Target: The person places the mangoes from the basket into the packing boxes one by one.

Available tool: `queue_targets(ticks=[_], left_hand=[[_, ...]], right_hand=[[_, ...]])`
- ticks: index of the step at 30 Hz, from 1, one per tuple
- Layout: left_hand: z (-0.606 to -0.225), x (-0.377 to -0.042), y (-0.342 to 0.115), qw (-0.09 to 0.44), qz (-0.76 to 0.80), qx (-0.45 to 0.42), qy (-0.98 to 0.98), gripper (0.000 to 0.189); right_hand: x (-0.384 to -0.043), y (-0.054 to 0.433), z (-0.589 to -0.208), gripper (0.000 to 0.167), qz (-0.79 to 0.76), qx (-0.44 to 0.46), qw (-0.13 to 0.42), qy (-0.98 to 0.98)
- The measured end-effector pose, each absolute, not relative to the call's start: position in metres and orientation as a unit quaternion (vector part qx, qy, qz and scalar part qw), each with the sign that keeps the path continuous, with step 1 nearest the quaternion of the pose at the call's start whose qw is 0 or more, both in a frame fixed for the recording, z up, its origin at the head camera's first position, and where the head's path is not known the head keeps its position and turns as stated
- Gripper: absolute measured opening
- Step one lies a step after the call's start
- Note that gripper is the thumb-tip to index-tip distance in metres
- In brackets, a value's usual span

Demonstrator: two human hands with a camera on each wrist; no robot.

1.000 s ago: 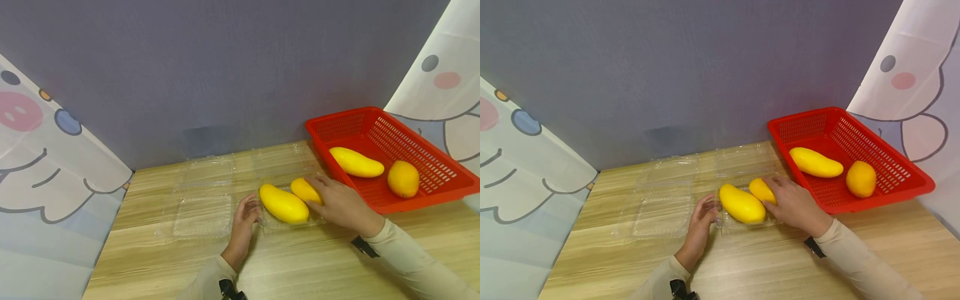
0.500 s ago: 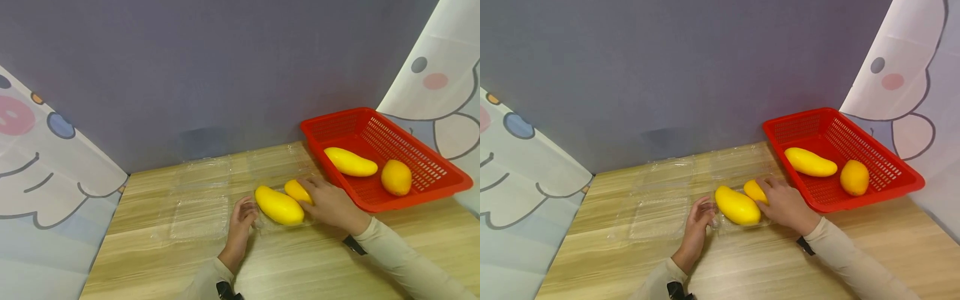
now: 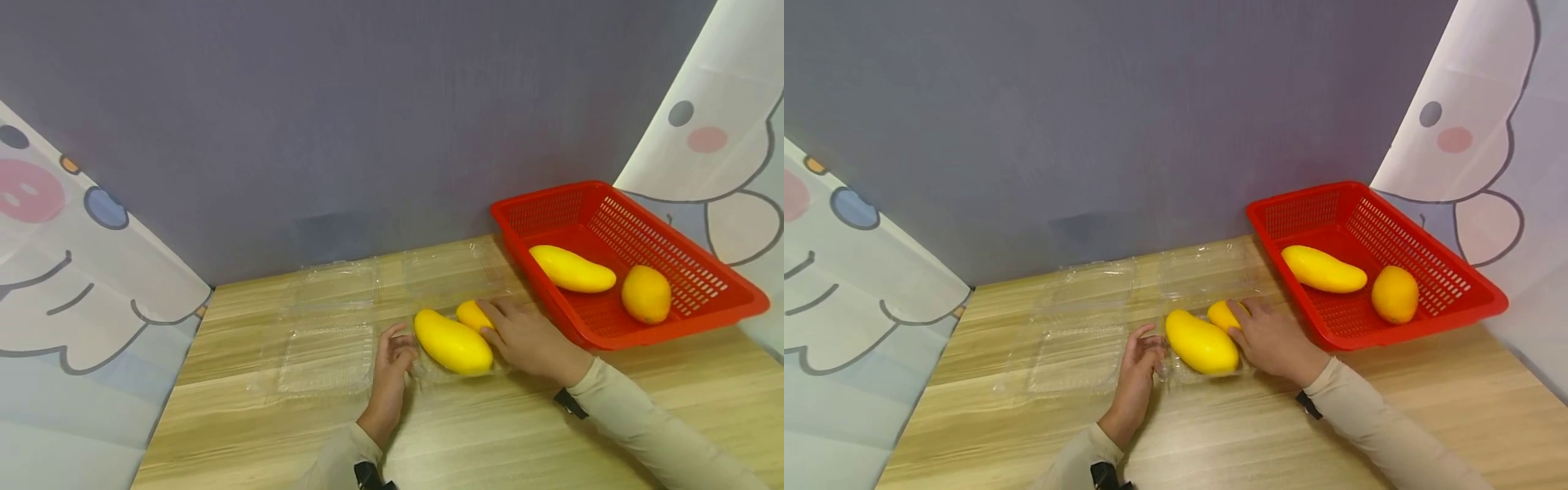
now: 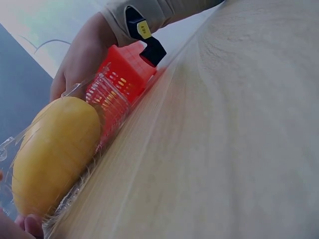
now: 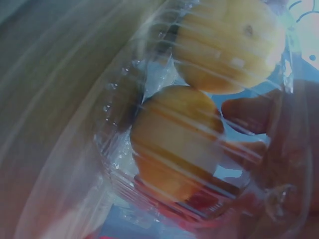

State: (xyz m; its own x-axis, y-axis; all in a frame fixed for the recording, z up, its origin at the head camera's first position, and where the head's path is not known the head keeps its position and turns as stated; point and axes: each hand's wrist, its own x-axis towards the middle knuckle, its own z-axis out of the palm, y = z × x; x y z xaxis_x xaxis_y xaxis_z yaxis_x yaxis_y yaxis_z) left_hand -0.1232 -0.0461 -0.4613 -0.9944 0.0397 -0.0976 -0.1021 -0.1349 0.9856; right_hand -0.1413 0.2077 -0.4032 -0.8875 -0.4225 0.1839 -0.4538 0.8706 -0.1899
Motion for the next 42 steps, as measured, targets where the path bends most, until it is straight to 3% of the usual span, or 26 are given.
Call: queue_targets(ticks=[16,30,36,42], left_hand=[[-0.463,-0.134,-0.058,-0.003,0.771,-0.040,0.636,0.042],[-0.463,-0.147,-0.070,-0.009,0.763,-0.048,0.644,0.042],[-0.463,-0.150,-0.071,-0.009,0.751,-0.044,0.658,0.043],[-0.462,-0.159,-0.073,-0.022,0.753,-0.054,0.655,0.040]], right_hand=[[-0.148,0.198,-0.410,0.063,0.131,0.268,0.048,-0.953],[-0.148,0.188,-0.406,0.053,0.146,0.286,0.048,-0.946],[-0.155,0.190,-0.403,0.042,0.200,0.258,0.106,-0.939],[-0.163,0.198,-0.406,0.043,0.260,0.189,0.134,-0.937]])
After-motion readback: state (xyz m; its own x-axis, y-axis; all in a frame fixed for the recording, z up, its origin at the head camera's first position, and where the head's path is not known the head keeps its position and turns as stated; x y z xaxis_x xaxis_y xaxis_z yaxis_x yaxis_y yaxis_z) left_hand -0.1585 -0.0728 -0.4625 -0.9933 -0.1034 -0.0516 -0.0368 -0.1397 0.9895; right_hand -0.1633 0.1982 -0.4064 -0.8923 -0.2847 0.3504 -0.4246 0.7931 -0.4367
